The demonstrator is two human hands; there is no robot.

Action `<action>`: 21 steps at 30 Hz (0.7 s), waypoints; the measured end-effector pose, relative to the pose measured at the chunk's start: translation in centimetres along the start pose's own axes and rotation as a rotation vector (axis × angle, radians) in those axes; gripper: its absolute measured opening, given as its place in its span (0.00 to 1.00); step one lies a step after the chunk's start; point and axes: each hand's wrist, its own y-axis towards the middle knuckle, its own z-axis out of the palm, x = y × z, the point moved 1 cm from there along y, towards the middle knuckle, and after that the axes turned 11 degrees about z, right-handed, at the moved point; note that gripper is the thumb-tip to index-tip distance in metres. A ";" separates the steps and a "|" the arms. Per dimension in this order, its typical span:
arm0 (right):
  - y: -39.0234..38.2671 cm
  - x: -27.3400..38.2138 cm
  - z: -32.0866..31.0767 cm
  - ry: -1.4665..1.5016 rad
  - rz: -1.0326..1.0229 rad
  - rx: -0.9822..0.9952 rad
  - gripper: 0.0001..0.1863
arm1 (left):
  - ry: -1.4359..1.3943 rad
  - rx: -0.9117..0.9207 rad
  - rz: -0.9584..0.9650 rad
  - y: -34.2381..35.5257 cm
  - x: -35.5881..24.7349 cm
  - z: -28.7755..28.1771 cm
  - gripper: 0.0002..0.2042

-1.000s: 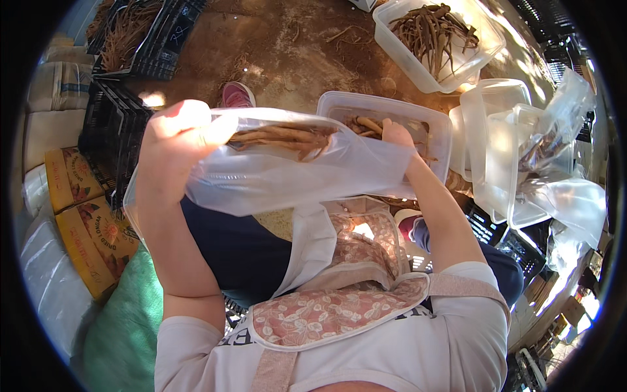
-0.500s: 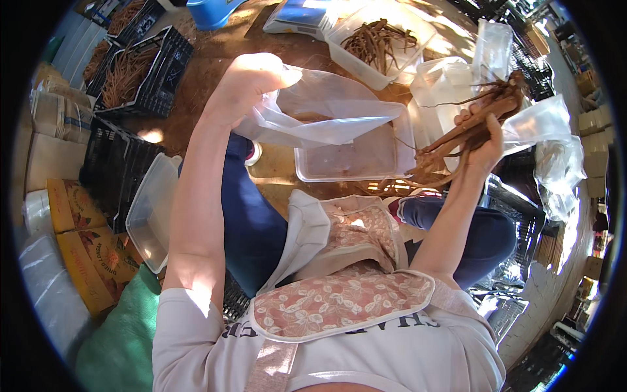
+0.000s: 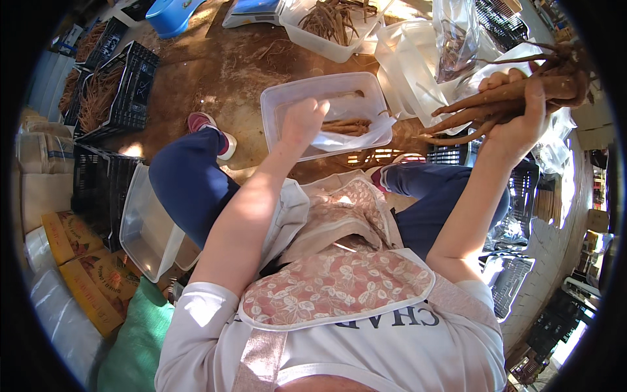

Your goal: The person sits on the floor and repeatedly picks dried roots from a plastic container, places them into a clear plastic bag, and sets the filled bag aside. The person handles the roots by hand and uses no tools.

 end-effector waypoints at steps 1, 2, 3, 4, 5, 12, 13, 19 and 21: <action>-0.6 -0.6 0.1 -0.011 0.009 0.016 0.25 | -0.038 -0.039 0.004 -0.3 0.7 0.9 0.17; -1.4 -1.2 0.4 -0.036 0.028 -0.013 0.25 | -0.075 -0.047 -0.017 -0.7 1.2 1.6 0.17; -2.3 -1.9 1.0 -0.008 0.019 0.062 0.24 | -0.091 -0.023 -0.090 -1.0 1.6 2.0 0.17; -3.2 -2.7 1.7 0.014 0.012 0.096 0.24 | -0.142 -0.089 -0.022 -1.2 1.8 2.2 0.16; -3.9 -3.7 2.5 0.047 0.050 0.110 0.23 | -0.170 -0.123 0.007 -1.2 1.8 2.3 0.15; -8.0 -13.2 6.7 0.026 0.275 0.410 0.36 | -0.521 -0.113 -0.043 -0.6 3.2 2.2 0.12; -8.4 -14.3 6.7 -0.102 0.157 0.403 0.38 | -0.580 -0.103 -0.093 -0.4 3.6 2.3 0.12; -10.9 -17.4 5.7 -0.612 0.042 0.478 0.32 | -0.848 0.001 -0.263 0.2 5.1 3.6 0.10; -12.0 -17.0 5.5 -0.706 -0.003 0.596 0.32 | -1.030 -0.122 -0.097 0.7 4.9 3.7 0.10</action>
